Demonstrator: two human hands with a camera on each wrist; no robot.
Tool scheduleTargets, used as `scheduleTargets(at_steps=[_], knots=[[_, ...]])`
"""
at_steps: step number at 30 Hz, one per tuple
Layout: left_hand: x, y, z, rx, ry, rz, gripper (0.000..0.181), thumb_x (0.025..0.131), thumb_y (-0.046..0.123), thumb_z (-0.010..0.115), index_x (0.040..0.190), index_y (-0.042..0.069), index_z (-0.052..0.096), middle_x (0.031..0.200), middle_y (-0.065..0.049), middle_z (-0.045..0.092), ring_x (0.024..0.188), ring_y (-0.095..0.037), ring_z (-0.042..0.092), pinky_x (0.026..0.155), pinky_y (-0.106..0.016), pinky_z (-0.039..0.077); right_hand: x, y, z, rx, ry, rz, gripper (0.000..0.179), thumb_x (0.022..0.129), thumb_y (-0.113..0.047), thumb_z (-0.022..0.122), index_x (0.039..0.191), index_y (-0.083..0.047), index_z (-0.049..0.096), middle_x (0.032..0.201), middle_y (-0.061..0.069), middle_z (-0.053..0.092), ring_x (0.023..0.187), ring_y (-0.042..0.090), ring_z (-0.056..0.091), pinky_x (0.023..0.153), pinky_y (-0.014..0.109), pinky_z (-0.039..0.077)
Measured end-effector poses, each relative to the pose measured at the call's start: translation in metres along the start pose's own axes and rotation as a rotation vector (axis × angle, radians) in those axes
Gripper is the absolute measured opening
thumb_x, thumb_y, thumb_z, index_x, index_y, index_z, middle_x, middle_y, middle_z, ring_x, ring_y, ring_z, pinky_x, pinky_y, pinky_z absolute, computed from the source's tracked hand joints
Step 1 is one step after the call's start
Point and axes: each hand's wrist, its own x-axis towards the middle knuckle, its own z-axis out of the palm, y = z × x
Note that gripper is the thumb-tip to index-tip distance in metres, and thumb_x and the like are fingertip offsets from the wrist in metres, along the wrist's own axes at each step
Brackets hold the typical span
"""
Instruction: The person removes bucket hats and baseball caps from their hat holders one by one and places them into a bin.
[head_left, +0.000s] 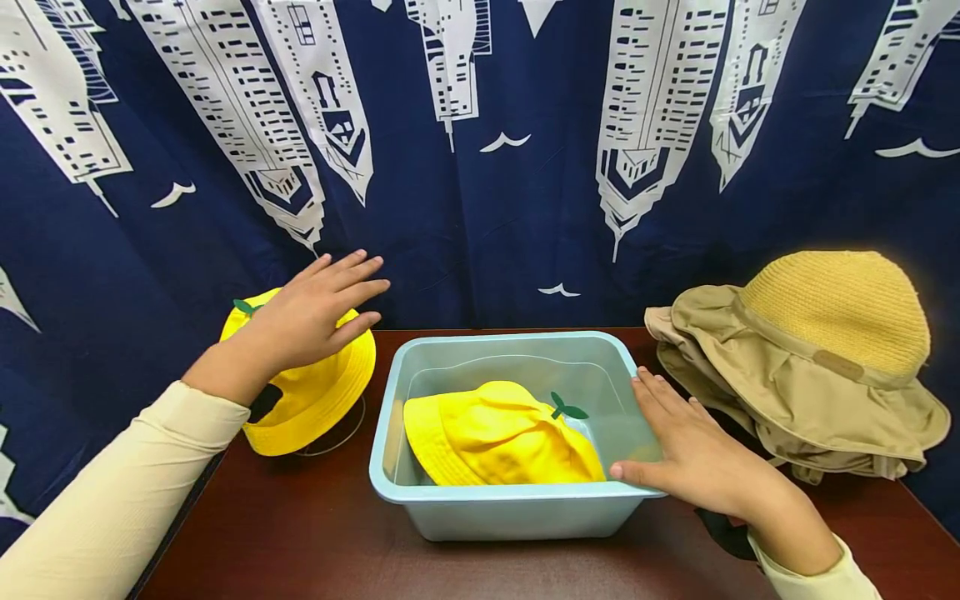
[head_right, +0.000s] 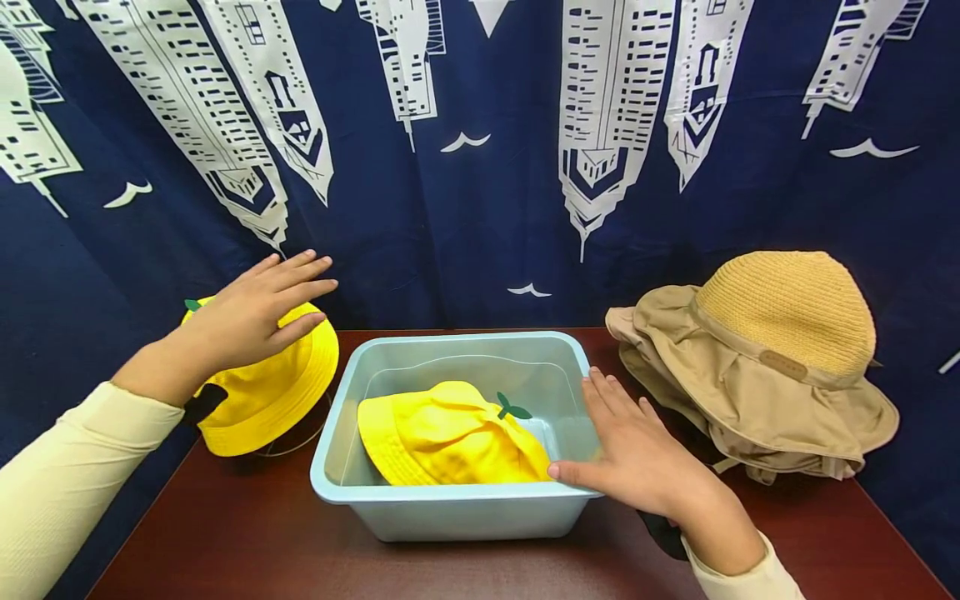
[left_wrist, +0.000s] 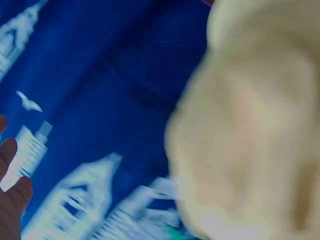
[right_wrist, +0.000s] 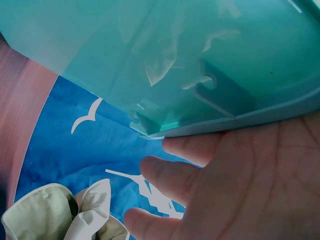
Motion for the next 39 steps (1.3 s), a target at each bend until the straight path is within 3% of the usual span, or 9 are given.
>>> scheduleTargets(at_steps=[3, 10, 18, 24, 31, 39], knots=[[-0.014, -0.023, -0.001, 0.019, 0.0, -0.071, 0.045, 0.099, 0.028, 0.06, 0.139, 0.007, 0.057, 0.152, -0.016, 0.043, 0.147, -0.034, 0.026, 0.119, -0.054, 0.015, 0.001, 0.0, 0.001, 0.005, -0.002, -0.004, 0.113, 0.082, -0.068, 0.065, 0.156, 0.003, 0.018, 0.164, 0.017, 0.01, 0.15, 0.036, 0.01, 0.109, 0.071, 0.016], [-0.043, -0.065, 0.0, 0.04, 0.068, -0.175, 0.048, 0.096, 0.028, 0.063, 0.138, 0.004, 0.058, 0.149, -0.02, 0.045, 0.147, -0.035, 0.026, 0.119, -0.055, 0.011, 0.0, 0.002, 0.002, 0.015, -0.006, -0.005, 0.112, 0.083, -0.066, 0.066, 0.156, 0.003, 0.017, 0.165, 0.016, 0.008, 0.15, 0.036, 0.009, 0.109, 0.071, 0.016], [-0.067, -0.089, 0.008, 0.052, -0.007, -0.319, 0.06, 0.097, 0.042, 0.057, 0.141, 0.003, 0.053, 0.15, -0.023, 0.042, 0.146, -0.039, 0.025, 0.118, -0.059, 0.01, 0.0, 0.002, 0.003, 0.013, -0.004, -0.002, 0.112, 0.082, -0.066, 0.066, 0.156, 0.003, 0.018, 0.164, 0.017, 0.01, 0.149, 0.037, 0.011, 0.109, 0.07, 0.018], [-0.074, -0.098, 0.014, 0.014, -0.067, -0.398, 0.069, 0.096, 0.052, 0.054, 0.144, 0.002, 0.05, 0.151, -0.026, 0.039, 0.145, -0.043, 0.024, 0.116, -0.063, 0.011, -0.001, 0.001, 0.001, 0.009, -0.003, -0.003, 0.112, 0.083, -0.067, 0.065, 0.156, 0.003, 0.018, 0.165, 0.016, 0.009, 0.15, 0.037, 0.011, 0.109, 0.07, 0.018], [-0.073, -0.098, 0.022, -0.054, -0.123, -0.405, 0.07, 0.097, 0.051, 0.053, 0.148, 0.003, 0.045, 0.153, -0.025, 0.036, 0.145, -0.043, 0.023, 0.116, -0.062, 0.014, -0.002, 0.001, 0.002, 0.023, 0.0, -0.01, 0.11, 0.085, -0.064, 0.066, 0.156, 0.004, 0.017, 0.165, 0.017, 0.008, 0.15, 0.035, 0.01, 0.109, 0.071, 0.018], [-0.078, -0.096, 0.03, -0.088, -0.105, -0.406, 0.067, 0.1, 0.045, 0.052, 0.149, 0.0, 0.041, 0.153, -0.024, 0.037, 0.142, -0.045, 0.029, 0.113, -0.063, 0.021, 0.0, 0.002, 0.003, 0.016, -0.001, -0.013, 0.111, 0.084, -0.066, 0.064, 0.156, 0.003, 0.017, 0.165, 0.016, 0.008, 0.15, 0.035, 0.01, 0.109, 0.071, 0.019]])
